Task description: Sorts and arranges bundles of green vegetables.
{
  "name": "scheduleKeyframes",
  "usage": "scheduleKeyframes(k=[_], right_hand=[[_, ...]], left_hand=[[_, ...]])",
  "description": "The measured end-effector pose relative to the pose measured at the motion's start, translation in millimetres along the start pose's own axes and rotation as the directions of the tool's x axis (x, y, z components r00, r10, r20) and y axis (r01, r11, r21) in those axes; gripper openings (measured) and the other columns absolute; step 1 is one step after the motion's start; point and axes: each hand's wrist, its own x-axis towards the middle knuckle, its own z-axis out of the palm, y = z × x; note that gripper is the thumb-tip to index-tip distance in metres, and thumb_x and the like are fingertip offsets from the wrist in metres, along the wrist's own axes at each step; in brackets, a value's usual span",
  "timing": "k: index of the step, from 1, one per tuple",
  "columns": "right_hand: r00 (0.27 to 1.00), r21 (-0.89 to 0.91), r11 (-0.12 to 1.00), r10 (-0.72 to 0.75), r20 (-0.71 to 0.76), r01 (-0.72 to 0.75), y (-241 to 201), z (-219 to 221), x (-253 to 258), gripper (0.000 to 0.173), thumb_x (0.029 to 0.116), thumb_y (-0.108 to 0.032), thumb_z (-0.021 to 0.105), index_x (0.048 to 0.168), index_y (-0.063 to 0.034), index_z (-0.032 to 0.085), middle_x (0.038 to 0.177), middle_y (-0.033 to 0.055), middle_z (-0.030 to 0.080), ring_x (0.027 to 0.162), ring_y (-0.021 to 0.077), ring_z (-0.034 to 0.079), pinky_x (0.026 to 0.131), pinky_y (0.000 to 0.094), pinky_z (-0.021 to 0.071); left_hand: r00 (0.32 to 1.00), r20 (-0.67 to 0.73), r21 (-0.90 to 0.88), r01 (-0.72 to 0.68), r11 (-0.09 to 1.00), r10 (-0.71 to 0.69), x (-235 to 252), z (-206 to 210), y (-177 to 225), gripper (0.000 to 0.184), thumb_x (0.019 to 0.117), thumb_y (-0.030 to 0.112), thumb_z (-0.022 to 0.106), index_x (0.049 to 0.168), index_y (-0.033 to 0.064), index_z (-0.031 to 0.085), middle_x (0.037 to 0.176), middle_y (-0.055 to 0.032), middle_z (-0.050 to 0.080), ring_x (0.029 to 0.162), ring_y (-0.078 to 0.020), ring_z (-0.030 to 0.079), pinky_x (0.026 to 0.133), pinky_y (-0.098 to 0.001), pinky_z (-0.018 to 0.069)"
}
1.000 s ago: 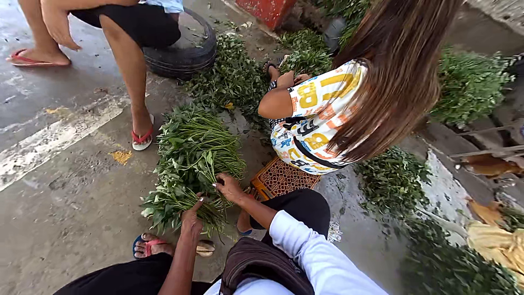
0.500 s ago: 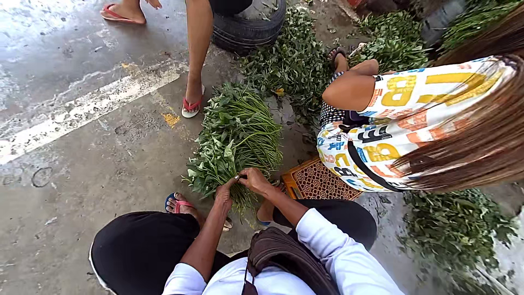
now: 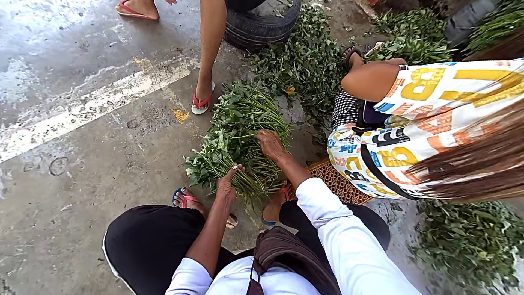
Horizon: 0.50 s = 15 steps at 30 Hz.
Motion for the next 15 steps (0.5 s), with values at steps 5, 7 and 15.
scheduleKeyframes(k=[5,7,15], right_hand=[[0.994,0.204,0.979,0.015,-0.105,0.007,-63.5,-11.1,-40.3,0.02,0.0976,0.005,0.057,0.114,0.0026,0.068,0.108,0.023,0.071,0.1,0.0408,0.071,0.088,0.0585,0.0564],[0.996,0.299,0.953,0.074,-0.041,-0.058,-82.6,0.9,-59.2,0.029,0.0972,0.002,0.061,0.126,-0.0001,0.06,0.107,0.0213,0.072,0.093,0.0397,0.072,0.082,0.0589,0.0584],[0.998,0.552,0.833,-0.007,-0.06,0.039,-75.9,37.2,-84.6,0.024,0.0981,0.0,0.059,0.12,0.0022,0.07,0.118,0.0197,0.071,0.108,0.0276,0.069,0.099,0.04,0.0548]], left_hand=[[0.996,-0.082,-0.056,-0.035,0.998,0.03,5.7,-3.3,0.7,0.028,0.0981,0.0,0.062,0.124,-0.0085,0.057,0.104,-0.021,0.073,0.093,-0.0284,0.073,0.086,-0.0413,0.0607],[0.997,-0.075,-0.056,-0.028,0.998,0.024,7.2,-4.7,-2.0,0.029,0.0973,0.0,0.063,0.125,-0.0083,0.058,0.109,-0.0208,0.073,0.098,-0.0279,0.073,0.089,-0.0418,0.0597],[1.0,-0.011,0.02,0.008,1.0,-0.008,5.4,-6.5,-1.3,0.035,0.094,-0.003,0.067,0.128,-0.0053,0.057,0.115,-0.0182,0.069,0.102,-0.0247,0.068,0.091,-0.0426,0.0574]])
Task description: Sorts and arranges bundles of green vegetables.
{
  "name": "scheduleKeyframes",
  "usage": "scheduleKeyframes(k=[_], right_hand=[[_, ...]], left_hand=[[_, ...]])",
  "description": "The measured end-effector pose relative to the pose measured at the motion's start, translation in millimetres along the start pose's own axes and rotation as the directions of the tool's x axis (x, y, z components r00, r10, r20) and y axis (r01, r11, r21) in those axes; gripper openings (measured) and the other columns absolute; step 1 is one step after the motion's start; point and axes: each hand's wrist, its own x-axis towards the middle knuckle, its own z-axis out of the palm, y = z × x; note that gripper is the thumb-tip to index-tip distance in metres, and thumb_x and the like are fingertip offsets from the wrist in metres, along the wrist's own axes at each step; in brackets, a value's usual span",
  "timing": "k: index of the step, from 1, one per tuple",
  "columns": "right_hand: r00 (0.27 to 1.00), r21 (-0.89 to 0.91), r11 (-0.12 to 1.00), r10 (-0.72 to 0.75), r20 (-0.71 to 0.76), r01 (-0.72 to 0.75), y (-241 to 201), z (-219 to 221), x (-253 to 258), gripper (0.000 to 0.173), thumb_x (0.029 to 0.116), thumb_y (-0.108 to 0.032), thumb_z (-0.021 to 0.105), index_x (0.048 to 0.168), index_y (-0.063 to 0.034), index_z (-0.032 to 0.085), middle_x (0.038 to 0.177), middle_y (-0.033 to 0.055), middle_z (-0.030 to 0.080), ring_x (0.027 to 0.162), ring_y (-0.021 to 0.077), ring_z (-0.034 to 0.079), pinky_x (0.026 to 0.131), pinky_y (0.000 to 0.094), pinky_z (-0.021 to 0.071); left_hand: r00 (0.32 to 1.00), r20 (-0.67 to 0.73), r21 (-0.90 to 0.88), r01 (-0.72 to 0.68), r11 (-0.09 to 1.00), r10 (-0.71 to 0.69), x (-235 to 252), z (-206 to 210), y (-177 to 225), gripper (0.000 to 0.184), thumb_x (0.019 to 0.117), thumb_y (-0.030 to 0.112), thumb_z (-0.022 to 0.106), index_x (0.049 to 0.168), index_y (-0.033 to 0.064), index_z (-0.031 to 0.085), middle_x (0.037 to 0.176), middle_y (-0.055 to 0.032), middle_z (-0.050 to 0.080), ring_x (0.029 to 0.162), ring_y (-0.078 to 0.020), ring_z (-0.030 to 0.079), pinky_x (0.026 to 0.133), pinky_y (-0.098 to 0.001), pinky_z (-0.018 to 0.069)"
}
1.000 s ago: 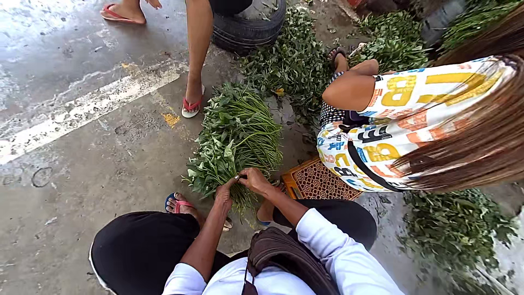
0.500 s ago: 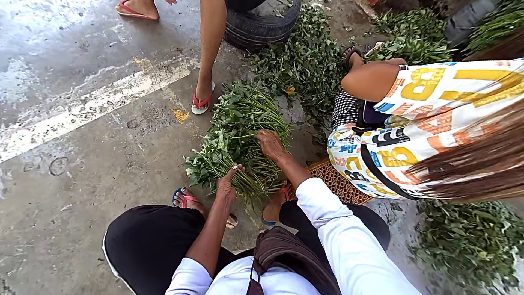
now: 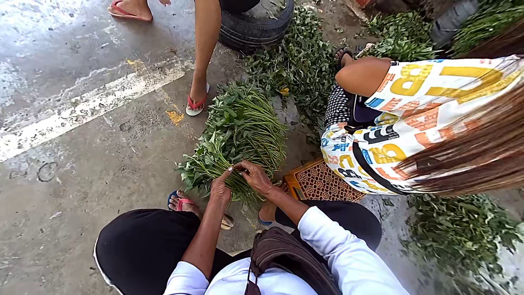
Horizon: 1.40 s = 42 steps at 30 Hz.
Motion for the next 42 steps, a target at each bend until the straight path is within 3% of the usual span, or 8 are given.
scheduleKeyframes(k=[4,7,11,15,21,27,31,42], right_hand=[[0.994,0.158,0.987,-0.008,0.105,-0.009,11.0,-13.3,9.1,0.021,0.0954,-0.001,0.065,0.114,0.0036,0.074,0.114,0.0203,0.067,0.103,0.0223,0.067,0.092,0.0331,0.0562],[0.998,0.04,0.998,-0.053,0.04,0.052,26.8,-42.7,39.2,0.015,0.0957,-0.007,0.069,0.106,0.0023,0.075,0.113,0.0174,0.07,0.104,0.0236,0.068,0.094,0.038,0.0573],[0.989,-0.391,0.911,0.098,-0.111,-0.134,59.0,-91.0,103.4,0.033,0.0981,-0.006,0.064,0.131,-0.001,0.066,0.139,0.0204,0.062,0.133,0.0387,0.055,0.113,0.0553,0.0422],[0.974,-0.54,0.811,0.209,-0.093,-0.226,74.0,-99.8,140.1,0.049,0.0952,-0.003,0.066,0.143,-0.0037,0.057,0.147,0.0211,0.056,0.14,0.0431,0.047,0.109,0.0655,0.0395],[0.966,-0.674,0.694,0.219,-0.137,-0.253,91.2,-87.7,151.2,0.038,0.0915,-0.004,0.069,0.129,0.0032,0.065,0.137,0.0272,0.058,0.132,0.0468,0.051,0.106,0.0682,0.0375],[0.949,-0.674,0.677,0.293,-0.12,-0.294,96.9,-84.9,145.2,0.03,0.096,-0.009,0.067,0.123,0.0032,0.069,0.137,0.0274,0.058,0.134,0.0462,0.049,0.106,0.0671,0.039],[0.98,-0.713,0.675,0.175,-0.095,-0.19,87.8,-89.9,131.7,0.023,0.0975,-0.009,0.063,0.117,0.0014,0.071,0.121,0.026,0.067,0.118,0.0453,0.061,0.102,0.0652,0.0395],[0.997,-0.616,0.785,0.024,-0.069,-0.062,8.2,-54.5,58.9,0.019,0.0951,-0.012,0.069,0.107,0.0022,0.071,0.101,0.022,0.074,0.097,0.0412,0.07,0.092,0.0603,0.048]], left_hand=[[0.999,0.032,-0.018,0.024,1.0,-0.023,1.6,-2.3,1.9,0.033,0.0962,-0.001,0.064,0.129,-0.0044,0.058,0.112,-0.0167,0.069,0.099,-0.0235,0.068,0.089,-0.0413,0.0581],[1.0,0.015,-0.048,0.017,0.999,-0.016,0.1,0.7,2.4,0.028,0.0974,-0.003,0.061,0.125,-0.0071,0.057,0.106,-0.0193,0.071,0.095,-0.0268,0.072,0.085,-0.0418,0.0607],[1.0,-0.006,-0.071,0.024,0.997,-0.025,0.9,2.4,-2.1,0.032,0.0972,-0.006,0.058,0.129,-0.0092,0.052,0.107,-0.0231,0.07,0.094,-0.0312,0.073,0.083,-0.044,0.0623],[0.999,-0.015,-0.04,0.029,0.999,-0.03,3.1,1.3,-7.4,0.03,0.0957,-0.009,0.059,0.126,-0.0094,0.054,0.106,-0.0212,0.069,0.092,-0.0294,0.072,0.083,-0.0421,0.062],[0.998,0.036,0.018,0.042,0.999,-0.042,5.5,-2.8,-10.4,0.024,0.0957,-0.01,0.058,0.12,-0.0099,0.058,0.107,-0.0206,0.073,0.093,-0.0264,0.072,0.086,-0.0383,0.0597],[0.997,0.035,0.048,0.062,0.997,-0.064,2.9,-0.4,-11.9,0.023,0.0961,-0.007,0.061,0.119,-0.01,0.059,0.099,-0.02,0.074,0.089,-0.0251,0.073,0.084,-0.0378,0.0601],[0.998,0.035,0.039,0.057,0.998,-0.059,3.5,-1.9,-11.6,0.027,0.0965,-0.007,0.061,0.123,-0.0108,0.058,0.101,-0.0207,0.074,0.09,-0.0254,0.073,0.085,-0.0375,0.0601],[0.995,-0.002,-0.017,0.1,0.995,-0.1,0.1,2.9,-9.1,0.032,0.0951,-0.004,0.065,0.126,-0.0094,0.057,0.107,-0.0223,0.073,0.095,-0.0279,0.073,0.087,-0.0405,0.06]])
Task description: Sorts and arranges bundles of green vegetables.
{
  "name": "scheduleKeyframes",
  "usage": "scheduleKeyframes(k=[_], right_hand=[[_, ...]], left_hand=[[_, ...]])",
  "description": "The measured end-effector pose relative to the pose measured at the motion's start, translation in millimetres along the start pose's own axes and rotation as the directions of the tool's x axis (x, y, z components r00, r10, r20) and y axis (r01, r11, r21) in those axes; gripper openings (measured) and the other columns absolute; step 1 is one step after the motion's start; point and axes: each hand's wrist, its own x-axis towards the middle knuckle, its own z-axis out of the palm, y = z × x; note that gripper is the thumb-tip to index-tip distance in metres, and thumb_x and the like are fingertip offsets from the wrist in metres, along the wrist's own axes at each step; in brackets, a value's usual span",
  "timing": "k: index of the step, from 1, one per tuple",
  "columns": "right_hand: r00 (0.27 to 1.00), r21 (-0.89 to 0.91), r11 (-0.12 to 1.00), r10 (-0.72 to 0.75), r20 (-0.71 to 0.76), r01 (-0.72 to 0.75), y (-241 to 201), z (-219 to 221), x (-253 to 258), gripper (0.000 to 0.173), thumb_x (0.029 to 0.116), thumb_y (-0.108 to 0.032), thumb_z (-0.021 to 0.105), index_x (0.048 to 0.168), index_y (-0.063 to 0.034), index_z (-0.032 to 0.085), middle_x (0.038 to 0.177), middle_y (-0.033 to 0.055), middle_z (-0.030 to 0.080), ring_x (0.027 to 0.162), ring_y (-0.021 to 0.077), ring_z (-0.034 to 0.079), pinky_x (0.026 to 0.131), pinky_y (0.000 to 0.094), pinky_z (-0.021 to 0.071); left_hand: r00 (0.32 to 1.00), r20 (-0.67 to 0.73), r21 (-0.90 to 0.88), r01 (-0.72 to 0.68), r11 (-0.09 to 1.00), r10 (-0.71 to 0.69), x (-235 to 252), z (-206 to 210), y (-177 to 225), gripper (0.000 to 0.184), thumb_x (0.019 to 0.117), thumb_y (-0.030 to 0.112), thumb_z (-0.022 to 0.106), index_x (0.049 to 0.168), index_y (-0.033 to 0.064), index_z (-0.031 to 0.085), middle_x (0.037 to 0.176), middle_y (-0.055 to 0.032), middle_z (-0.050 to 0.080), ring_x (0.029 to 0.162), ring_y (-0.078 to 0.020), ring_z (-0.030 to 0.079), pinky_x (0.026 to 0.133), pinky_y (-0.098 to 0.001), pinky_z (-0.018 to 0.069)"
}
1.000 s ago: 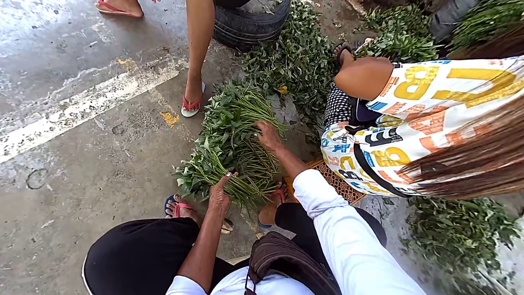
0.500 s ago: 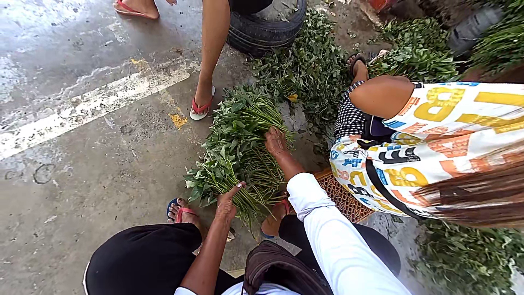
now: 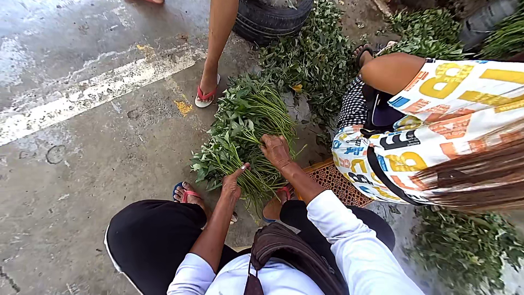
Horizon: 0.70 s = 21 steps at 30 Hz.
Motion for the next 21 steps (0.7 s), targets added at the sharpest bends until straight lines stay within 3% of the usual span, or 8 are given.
scheduleKeyframes(k=[3,7,9,15,18,20,21], right_hand=[[0.998,0.02,0.999,-0.027,-0.057,0.028,-31.2,11.8,-30.3,0.016,0.0931,-0.009,0.072,0.105,0.0016,0.072,0.098,0.021,0.074,0.092,0.0409,0.071,0.087,0.0604,0.05],[0.992,0.053,0.996,-0.068,-0.102,0.073,-56.5,30.2,-62.3,0.017,0.0892,-0.004,0.074,0.104,0.0037,0.072,0.098,0.0227,0.073,0.09,0.0405,0.071,0.083,0.0603,0.0513],[0.993,0.102,0.993,-0.056,-0.102,0.067,-57.0,33.9,-71.0,0.021,0.089,-0.001,0.072,0.109,0.0047,0.072,0.102,0.0248,0.071,0.093,0.0421,0.071,0.083,0.0602,0.0516],[0.996,0.249,0.968,-0.05,0.075,0.029,-47.2,40.4,-88.7,0.044,0.099,-0.002,0.054,0.143,0.0007,0.058,0.142,0.0244,0.057,0.13,0.0403,0.057,0.105,0.0575,0.0474],[0.982,0.257,0.966,-0.062,0.181,0.013,-37.9,33.4,-86.1,0.046,0.1004,-0.013,0.051,0.146,-0.0095,0.059,0.15,0.0211,0.051,0.137,0.0402,0.049,0.106,0.0634,0.0386],[0.969,0.458,0.885,-0.036,0.243,-0.082,-30.7,25.0,-80.7,0.047,0.1014,-0.016,0.044,0.145,-0.0123,0.06,0.152,0.0189,0.049,0.141,0.036,0.045,0.111,0.0619,0.0343],[0.974,0.59,0.795,0.001,0.226,-0.138,-29.7,21.6,-75.7,0.045,0.1023,-0.016,0.041,0.142,-0.008,0.062,0.148,0.0192,0.052,0.138,0.0328,0.048,0.112,0.0568,0.0374]], left_hand=[[1.0,0.02,-0.015,-0.001,1.0,0.001,-3.2,0.1,0.9,0.031,0.0963,-0.003,0.063,0.127,-0.0064,0.058,0.112,-0.0202,0.073,0.098,-0.0272,0.073,0.089,-0.0413,0.0589],[0.998,0.054,0.037,-0.018,0.999,0.016,-5.9,-3.3,0.4,0.038,0.0919,0.007,0.074,0.126,-0.0013,0.061,0.113,-0.0157,0.07,0.102,-0.0243,0.068,0.092,-0.0426,0.0566],[0.999,0.054,0.057,-0.006,0.998,0.003,-5.6,-4.4,-1.1,0.041,0.0912,0.008,0.075,0.128,-0.0009,0.06,0.113,-0.0158,0.069,0.102,-0.0242,0.068,0.092,-0.0425,0.0569],[0.999,0.036,0.069,0.015,0.998,-0.018,-4.9,-2.5,0.5,0.046,0.0896,0.003,0.075,0.131,-0.0027,0.056,0.116,-0.0191,0.068,0.104,-0.0269,0.068,0.092,-0.0454,0.057],[0.999,0.049,0.161,0.015,0.987,-0.023,-1.0,-4.3,1.9,0.053,0.0886,0.0,0.076,0.135,-0.0043,0.052,0.121,-0.0204,0.066,0.108,-0.0269,0.067,0.095,-0.0447,0.0562],[1.0,0.026,0.206,-0.003,0.979,-0.002,0.3,-4.2,2.4,0.057,0.0851,-0.001,0.078,0.135,-0.0056,0.051,0.121,-0.0217,0.066,0.108,-0.0275,0.067,0.095,-0.0452,0.0569],[1.0,0.019,0.233,-0.019,0.972,0.015,0.0,-3.1,2.4,0.059,0.0831,-0.002,0.08,0.135,-0.0056,0.052,0.121,-0.0216,0.066,0.108,-0.0271,0.067,0.095,-0.0448,0.0566]])
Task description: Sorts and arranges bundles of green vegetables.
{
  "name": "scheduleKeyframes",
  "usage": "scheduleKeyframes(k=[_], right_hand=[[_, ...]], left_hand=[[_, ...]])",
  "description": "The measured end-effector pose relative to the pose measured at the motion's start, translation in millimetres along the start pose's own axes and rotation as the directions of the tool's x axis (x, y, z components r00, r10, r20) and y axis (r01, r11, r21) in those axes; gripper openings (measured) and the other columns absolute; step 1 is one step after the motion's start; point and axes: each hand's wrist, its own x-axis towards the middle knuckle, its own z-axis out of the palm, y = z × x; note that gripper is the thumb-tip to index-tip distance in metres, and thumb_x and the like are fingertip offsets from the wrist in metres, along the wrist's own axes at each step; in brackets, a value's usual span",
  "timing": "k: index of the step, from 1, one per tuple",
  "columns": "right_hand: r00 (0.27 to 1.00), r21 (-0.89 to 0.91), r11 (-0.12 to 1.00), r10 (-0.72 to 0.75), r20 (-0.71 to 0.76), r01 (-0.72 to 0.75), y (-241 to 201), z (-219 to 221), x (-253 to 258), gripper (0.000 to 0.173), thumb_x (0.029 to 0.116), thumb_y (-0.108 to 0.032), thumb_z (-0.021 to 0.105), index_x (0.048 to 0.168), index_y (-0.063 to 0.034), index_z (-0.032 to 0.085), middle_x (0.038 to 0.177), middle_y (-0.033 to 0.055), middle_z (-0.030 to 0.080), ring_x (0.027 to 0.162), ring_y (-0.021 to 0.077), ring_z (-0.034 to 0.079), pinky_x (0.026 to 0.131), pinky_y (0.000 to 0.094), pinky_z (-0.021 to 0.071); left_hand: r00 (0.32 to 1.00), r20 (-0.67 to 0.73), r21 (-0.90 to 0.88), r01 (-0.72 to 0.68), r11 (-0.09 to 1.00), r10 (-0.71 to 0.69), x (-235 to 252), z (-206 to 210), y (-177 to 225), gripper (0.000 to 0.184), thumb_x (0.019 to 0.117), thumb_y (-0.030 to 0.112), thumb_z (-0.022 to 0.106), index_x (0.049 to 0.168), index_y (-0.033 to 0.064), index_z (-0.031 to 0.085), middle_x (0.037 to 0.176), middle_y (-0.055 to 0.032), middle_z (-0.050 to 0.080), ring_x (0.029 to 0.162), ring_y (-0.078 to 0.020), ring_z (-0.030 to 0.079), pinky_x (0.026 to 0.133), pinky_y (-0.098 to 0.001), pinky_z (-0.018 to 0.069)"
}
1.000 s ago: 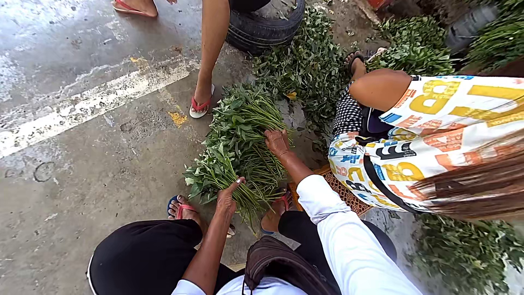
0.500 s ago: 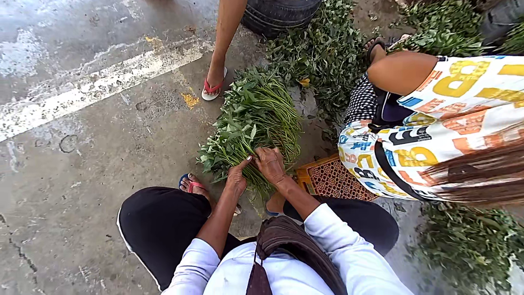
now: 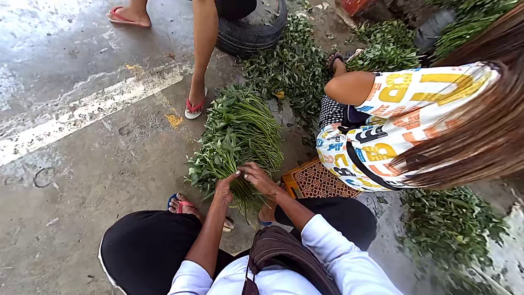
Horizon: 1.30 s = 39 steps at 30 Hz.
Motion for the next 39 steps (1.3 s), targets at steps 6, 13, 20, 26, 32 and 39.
scheduleKeyframes(k=[6,13,20,26,32,39], right_hand=[[0.992,0.327,0.943,0.095,-0.087,-0.061,-34.3,-8.4,42.4,0.049,0.1111,-0.034,0.039,0.147,-0.0018,0.049,0.141,0.0216,0.058,0.13,0.0296,0.057,0.111,0.0498,0.0447],[0.998,-0.049,0.998,-0.044,0.051,0.047,-34.2,-68.2,103.7,0.042,0.1118,-0.031,0.042,0.138,-0.0037,0.062,0.129,0.02,0.068,0.117,0.0333,0.067,0.105,0.0542,0.0499],[0.94,-0.462,0.851,0.097,-0.327,-0.248,43.3,-111.5,176.6,0.053,0.0921,-0.009,0.072,0.142,-0.0004,0.056,0.145,0.0251,0.054,0.138,0.0455,0.047,0.109,0.0656,0.0401],[0.93,-0.573,0.77,0.072,-0.36,-0.281,65.6,-93.3,183.8,0.044,0.0892,-0.003,0.072,0.132,0.0033,0.062,0.136,0.0279,0.059,0.131,0.0483,0.052,0.104,0.069,0.0387],[0.914,-0.496,0.793,0.178,-0.366,-0.353,73.2,-88.7,183.3,0.047,0.092,-0.005,0.071,0.136,0.0051,0.058,0.141,0.0313,0.053,0.133,0.0498,0.05,0.104,0.0647,0.0446],[0.966,-0.62,0.748,0.114,-0.231,-0.237,61.7,-91.9,168.3,0.043,0.0918,-0.005,0.069,0.133,0.0042,0.061,0.127,0.0288,0.065,0.124,0.049,0.057,0.107,0.0655,0.0379]], left_hand=[[0.986,0.135,0.255,-0.132,0.958,0.1,-10.4,4.0,-11.2,0.075,0.0749,-0.004,0.086,0.138,-0.0081,0.046,0.128,-0.0201,0.063,0.115,-0.0197,0.064,0.1,-0.0359,0.0546],[0.975,0.223,-0.021,-0.005,1.0,0.009,3.5,-7.2,-15.0,0.038,0.0903,-0.008,0.067,0.126,-0.011,0.055,0.105,-0.0229,0.073,0.099,-0.0303,0.072,0.092,-0.045,0.0592],[0.983,0.182,-0.238,0.043,0.97,0.001,3.6,-3.1,-10.3,0.03,0.0953,-0.01,0.06,0.125,-0.0099,0.055,0.107,-0.0223,0.073,0.1,-0.0302,0.072,0.092,-0.0449,0.0594],[0.992,0.128,-0.292,0.042,0.955,-0.004,1.7,-1.5,-6.5,0.027,0.0964,-0.009,0.059,0.124,-0.0101,0.057,0.106,-0.0222,0.073,0.099,-0.0296,0.073,0.09,-0.0426,0.0601],[0.997,0.072,-0.278,0.052,0.959,-0.033,0.8,-0.2,-6.7,0.023,0.0972,-0.008,0.059,0.12,-0.0096,0.058,0.101,-0.0214,0.074,0.095,-0.0287,0.073,0.089,-0.042,0.0602],[0.995,0.098,-0.265,0.024,0.964,0.002,2.3,-1.6,-4.5,0.03,0.0987,-0.006,0.058,0.129,-0.0084,0.055,0.117,-0.0214,0.072,0.099,-0.0269,0.073,0.088,-0.0393,0.0597]])
